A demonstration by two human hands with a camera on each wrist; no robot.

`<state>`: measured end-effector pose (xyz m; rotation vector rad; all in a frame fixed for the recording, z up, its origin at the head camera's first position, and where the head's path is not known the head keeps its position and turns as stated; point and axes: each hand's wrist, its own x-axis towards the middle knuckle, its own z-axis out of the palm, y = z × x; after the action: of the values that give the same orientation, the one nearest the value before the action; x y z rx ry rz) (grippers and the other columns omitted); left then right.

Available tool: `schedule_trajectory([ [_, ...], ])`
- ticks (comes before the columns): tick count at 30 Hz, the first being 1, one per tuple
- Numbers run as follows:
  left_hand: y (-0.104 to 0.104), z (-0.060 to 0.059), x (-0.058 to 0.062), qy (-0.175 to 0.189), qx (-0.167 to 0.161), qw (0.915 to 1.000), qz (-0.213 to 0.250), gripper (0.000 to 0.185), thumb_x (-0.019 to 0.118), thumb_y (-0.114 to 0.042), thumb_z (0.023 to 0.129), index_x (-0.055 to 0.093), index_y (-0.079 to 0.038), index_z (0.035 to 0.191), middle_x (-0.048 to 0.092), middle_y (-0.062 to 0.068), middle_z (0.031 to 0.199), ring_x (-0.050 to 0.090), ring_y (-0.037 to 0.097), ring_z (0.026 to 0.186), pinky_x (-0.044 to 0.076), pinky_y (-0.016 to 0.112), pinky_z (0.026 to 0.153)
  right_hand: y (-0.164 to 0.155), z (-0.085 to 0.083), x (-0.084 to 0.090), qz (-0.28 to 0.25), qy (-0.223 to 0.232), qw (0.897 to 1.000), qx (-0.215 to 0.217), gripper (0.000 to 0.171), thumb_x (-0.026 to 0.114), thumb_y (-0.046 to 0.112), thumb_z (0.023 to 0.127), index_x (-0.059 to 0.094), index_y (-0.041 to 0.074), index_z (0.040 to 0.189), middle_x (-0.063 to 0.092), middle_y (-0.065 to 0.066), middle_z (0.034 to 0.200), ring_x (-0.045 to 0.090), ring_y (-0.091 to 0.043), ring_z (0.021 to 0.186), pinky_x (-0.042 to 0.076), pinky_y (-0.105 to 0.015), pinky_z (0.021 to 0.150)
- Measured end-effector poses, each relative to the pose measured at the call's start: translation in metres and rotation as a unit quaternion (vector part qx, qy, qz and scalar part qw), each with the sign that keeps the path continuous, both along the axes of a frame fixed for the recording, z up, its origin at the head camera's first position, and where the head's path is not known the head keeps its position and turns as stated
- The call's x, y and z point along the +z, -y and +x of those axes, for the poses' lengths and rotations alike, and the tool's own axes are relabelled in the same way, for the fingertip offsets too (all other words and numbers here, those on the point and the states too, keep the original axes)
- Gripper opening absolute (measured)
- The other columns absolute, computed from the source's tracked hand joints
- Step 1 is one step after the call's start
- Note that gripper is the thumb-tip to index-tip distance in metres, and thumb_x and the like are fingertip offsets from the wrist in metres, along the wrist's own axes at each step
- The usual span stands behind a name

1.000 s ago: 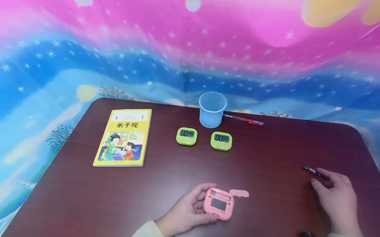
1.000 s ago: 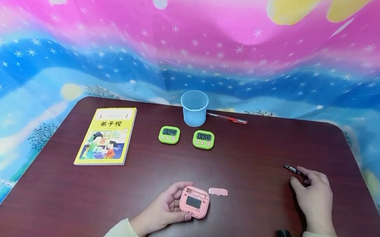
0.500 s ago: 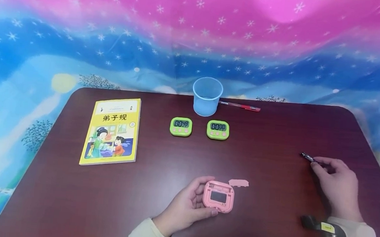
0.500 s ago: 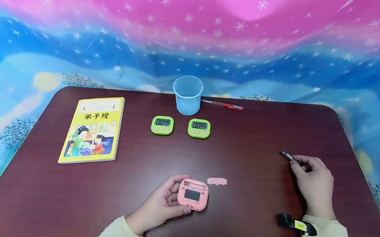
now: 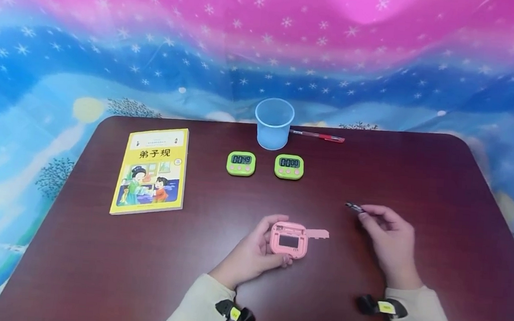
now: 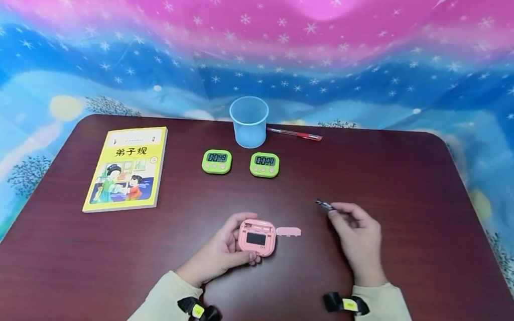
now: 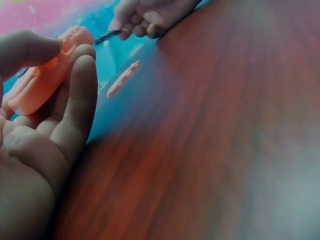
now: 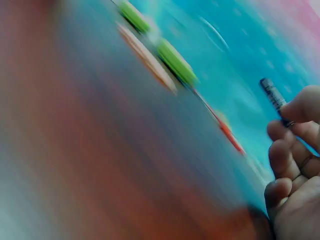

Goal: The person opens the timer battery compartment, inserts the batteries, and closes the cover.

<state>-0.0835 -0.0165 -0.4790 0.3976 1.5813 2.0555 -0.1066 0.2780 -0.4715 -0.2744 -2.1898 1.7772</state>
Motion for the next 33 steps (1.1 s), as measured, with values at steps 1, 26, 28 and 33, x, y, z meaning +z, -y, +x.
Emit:
schedule_trajectory([
  [1, -0.001, -0.002, 0.000, -0.003, 0.006, 1.0000, -0.001, 0.080, 0.068, 0.013, 0.087, 0.029, -0.010, 0.153, 0.059, 0.023, 0.130, 0.069, 0.020, 0.087, 0.061, 0.033, 0.080, 0.009, 0.001, 0.001, -0.021, -0.009, 1.000, 0.019, 0.016, 0.072, -0.006, 0.087, 0.072, -0.009, 0.102, 0.073, 0.002, 0.081, 0.064, -0.008, 0.066, 0.052, -0.016, 0.058],
  [26, -0.005, -0.002, 0.003, -0.034, 0.014, 0.9992, -0.016, 0.034, 0.053, -0.012, 0.105, 0.045, -0.009, 0.139, 0.070, 0.023, 0.103, 0.071, 0.020, 0.075, 0.063, 0.036, 0.068, 0.072, 0.025, 0.003, 0.105, -0.153, 0.951, 0.249, 0.030, 0.080, -0.013, 0.075, 0.080, 0.005, 0.099, 0.061, -0.003, 0.088, 0.054, -0.009, 0.073, 0.044, -0.019, 0.058],
  [28, -0.005, -0.002, 0.004, -0.033, 0.022, 0.9991, -0.014, 0.029, 0.051, -0.013, 0.106, 0.047, -0.010, 0.134, 0.070, 0.023, 0.098, 0.070, 0.020, 0.072, 0.062, 0.035, 0.066, 0.073, 0.025, 0.003, 0.115, -0.145, 0.950, 0.250, 0.030, 0.080, -0.011, 0.077, 0.080, 0.006, 0.101, 0.061, -0.001, 0.091, 0.055, -0.009, 0.079, 0.046, -0.017, 0.064],
  [33, -0.007, 0.000, 0.002, -0.022, 0.029, 0.9993, -0.006, 0.024, 0.048, -0.011, 0.106, 0.048, -0.007, 0.130, 0.068, 0.027, 0.093, 0.068, 0.020, 0.066, 0.062, 0.033, 0.063, 0.074, 0.030, -0.001, 0.093, -0.113, 0.956, 0.255, 0.026, 0.071, -0.009, 0.087, 0.077, 0.002, 0.110, 0.063, -0.003, 0.096, 0.060, -0.014, 0.075, 0.051, -0.020, 0.063],
])
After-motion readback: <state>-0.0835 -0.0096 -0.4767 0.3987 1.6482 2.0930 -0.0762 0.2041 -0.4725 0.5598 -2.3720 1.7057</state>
